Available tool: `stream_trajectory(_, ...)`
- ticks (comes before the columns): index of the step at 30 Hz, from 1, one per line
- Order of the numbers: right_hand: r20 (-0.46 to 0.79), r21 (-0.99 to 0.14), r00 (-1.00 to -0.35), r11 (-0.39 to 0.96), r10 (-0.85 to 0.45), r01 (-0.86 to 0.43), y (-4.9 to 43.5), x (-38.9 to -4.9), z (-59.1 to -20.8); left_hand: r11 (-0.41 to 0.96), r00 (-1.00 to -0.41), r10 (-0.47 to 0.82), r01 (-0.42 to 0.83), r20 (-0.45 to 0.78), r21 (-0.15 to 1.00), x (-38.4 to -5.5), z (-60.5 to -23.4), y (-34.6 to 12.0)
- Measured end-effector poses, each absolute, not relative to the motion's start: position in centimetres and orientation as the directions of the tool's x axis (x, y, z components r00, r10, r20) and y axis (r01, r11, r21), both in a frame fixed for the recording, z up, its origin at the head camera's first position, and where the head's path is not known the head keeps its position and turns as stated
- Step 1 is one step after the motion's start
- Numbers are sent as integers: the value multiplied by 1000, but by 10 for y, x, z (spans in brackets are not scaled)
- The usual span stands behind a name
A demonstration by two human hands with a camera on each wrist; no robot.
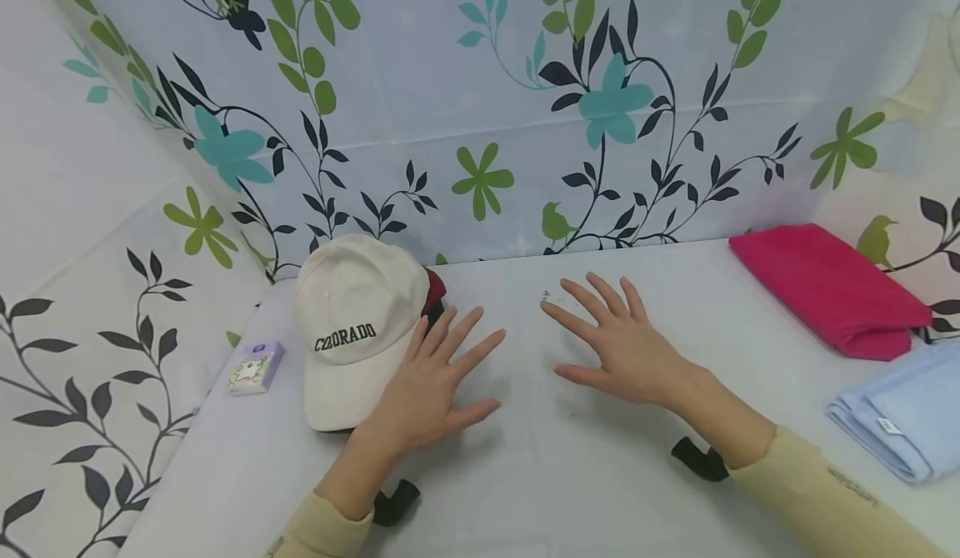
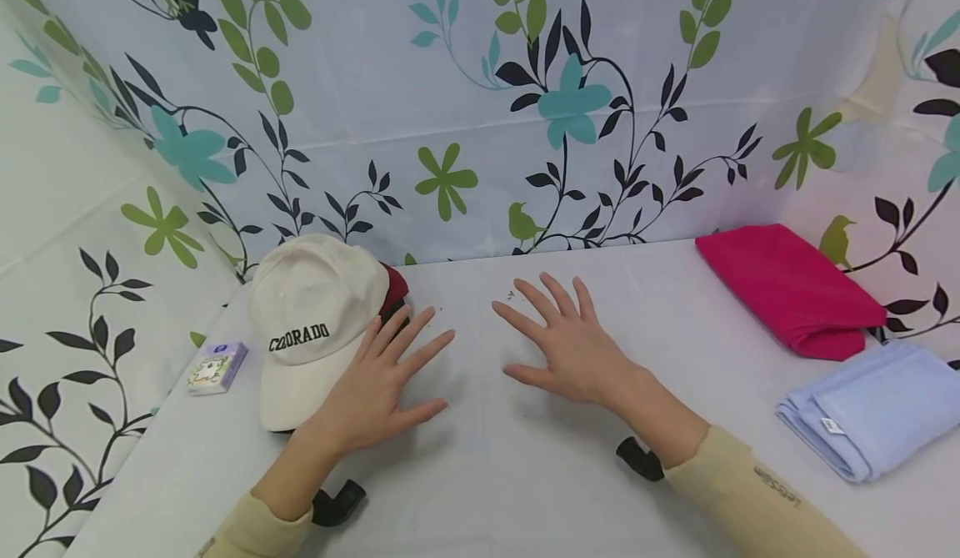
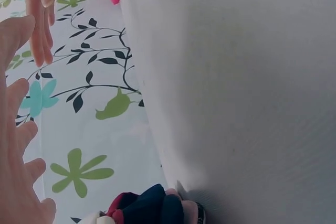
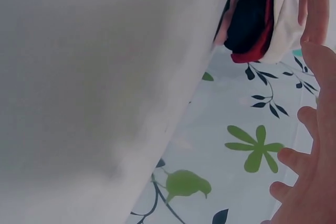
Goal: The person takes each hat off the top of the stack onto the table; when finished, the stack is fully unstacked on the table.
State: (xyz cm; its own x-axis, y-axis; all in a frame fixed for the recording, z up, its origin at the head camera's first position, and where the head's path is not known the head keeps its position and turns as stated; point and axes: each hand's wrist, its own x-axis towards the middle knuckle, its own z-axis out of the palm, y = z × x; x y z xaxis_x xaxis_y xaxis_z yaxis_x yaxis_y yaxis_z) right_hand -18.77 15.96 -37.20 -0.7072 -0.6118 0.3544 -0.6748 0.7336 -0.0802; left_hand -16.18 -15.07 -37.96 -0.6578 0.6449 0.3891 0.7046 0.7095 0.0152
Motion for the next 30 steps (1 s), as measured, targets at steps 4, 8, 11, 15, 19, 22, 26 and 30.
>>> stream_trajectory(4,361,-89,-704,729,-611,-678,154,-191,-369,705,-652,638,708,410,29,-162,-378,-153)
stream_trajectory(8,377,-99,-698,723,-609,-684,147,-195,-366,699,-640,630,714,441,38,-161,-376,-156)
stream_trajectory(11,391,-103,-690,716,-609,-691,141,-199,-363,698,-634,615,714,469,50,-161,-374,-160)
stream_trajectory(15,406,-118,-681,703,-610,-701,130,-203,-360,717,-656,575,692,489,86,-159,-370,-168)
stream_trajectory(19,416,-133,-676,695,-608,-707,119,-208,-359,722,-666,539,681,515,124,-159,-369,-178)
stream_trajectory(22,432,-143,-665,682,-609,-717,110,-212,-358,721,-659,512,678,551,141,-157,-368,-186)
stream_trajectory(26,465,-154,-642,658,-610,-737,99,-215,-356,714,-658,467,675,591,188,-153,-367,-193)
stream_trajectory(30,488,-162,-628,644,-606,-748,88,-219,-354,710,-675,420,661,607,243,-150,-367,-200)
